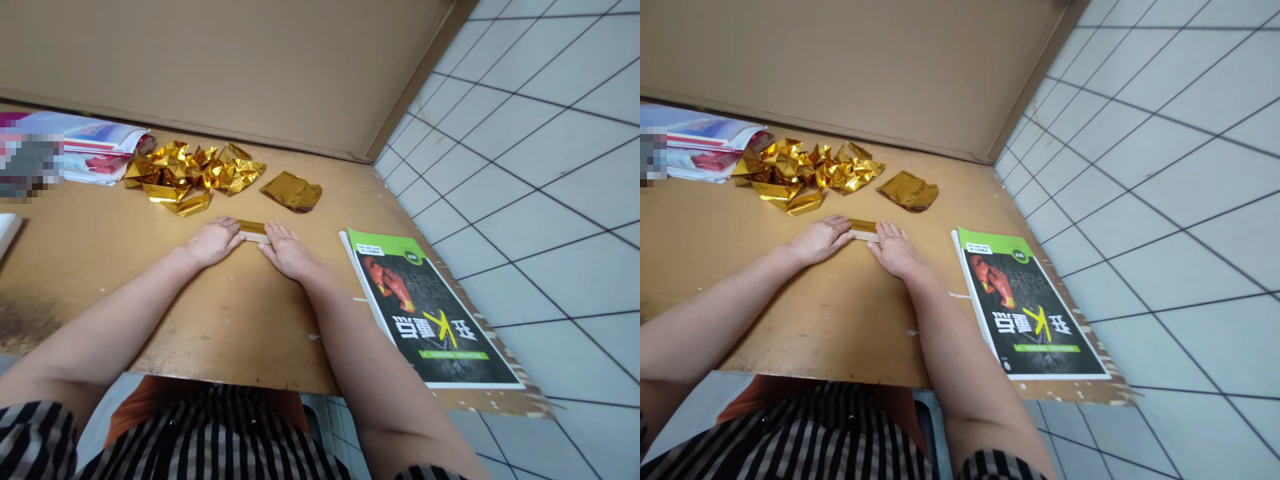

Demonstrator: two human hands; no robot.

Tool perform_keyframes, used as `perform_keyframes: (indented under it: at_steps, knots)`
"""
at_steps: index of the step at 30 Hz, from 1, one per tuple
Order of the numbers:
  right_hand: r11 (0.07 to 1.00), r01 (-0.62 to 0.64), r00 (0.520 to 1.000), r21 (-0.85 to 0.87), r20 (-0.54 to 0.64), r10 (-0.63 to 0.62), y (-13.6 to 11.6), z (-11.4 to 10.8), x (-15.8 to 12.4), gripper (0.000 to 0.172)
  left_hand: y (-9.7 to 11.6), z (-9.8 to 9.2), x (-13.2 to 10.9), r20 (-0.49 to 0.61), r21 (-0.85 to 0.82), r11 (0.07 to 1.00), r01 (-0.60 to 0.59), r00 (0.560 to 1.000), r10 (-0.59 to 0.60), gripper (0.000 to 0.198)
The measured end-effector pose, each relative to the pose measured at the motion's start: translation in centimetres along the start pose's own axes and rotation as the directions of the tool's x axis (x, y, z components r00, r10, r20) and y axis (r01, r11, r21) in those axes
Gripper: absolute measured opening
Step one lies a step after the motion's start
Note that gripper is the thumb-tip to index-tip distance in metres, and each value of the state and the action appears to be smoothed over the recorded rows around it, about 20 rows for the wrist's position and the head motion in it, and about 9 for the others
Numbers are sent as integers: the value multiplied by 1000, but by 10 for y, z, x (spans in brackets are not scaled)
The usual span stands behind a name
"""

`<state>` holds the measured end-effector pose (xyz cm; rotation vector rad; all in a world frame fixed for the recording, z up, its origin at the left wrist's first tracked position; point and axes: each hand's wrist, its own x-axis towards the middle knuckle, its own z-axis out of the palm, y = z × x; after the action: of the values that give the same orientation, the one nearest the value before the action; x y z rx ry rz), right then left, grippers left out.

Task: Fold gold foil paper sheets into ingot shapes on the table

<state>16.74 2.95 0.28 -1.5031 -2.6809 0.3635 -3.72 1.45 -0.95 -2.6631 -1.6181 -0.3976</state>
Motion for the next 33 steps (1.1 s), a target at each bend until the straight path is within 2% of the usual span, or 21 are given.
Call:
perform_keyframes:
  at_steps: [8, 15, 27, 33]
  knots:
    - [1000, -1, 1000, -8, -7, 0, 1, 3, 0, 64, 8, 2, 1, -73, 29, 996, -82, 994, 84, 33]
    - [1000, -3, 1000, -14, -6, 3, 1, 4, 1, 64, 8, -1, 0, -29, 33, 997, -67, 997, 68, 35]
    - [998, -9, 1000, -58, -30, 7, -2, 4, 0, 59, 4, 1, 0, -47, 10, 998, -69, 997, 69, 34]
    - [988, -52, 998, -143, -37, 48, -18, -1, -6, 55, -2, 2, 2, -57, 6, 999, -35, 998, 35, 34]
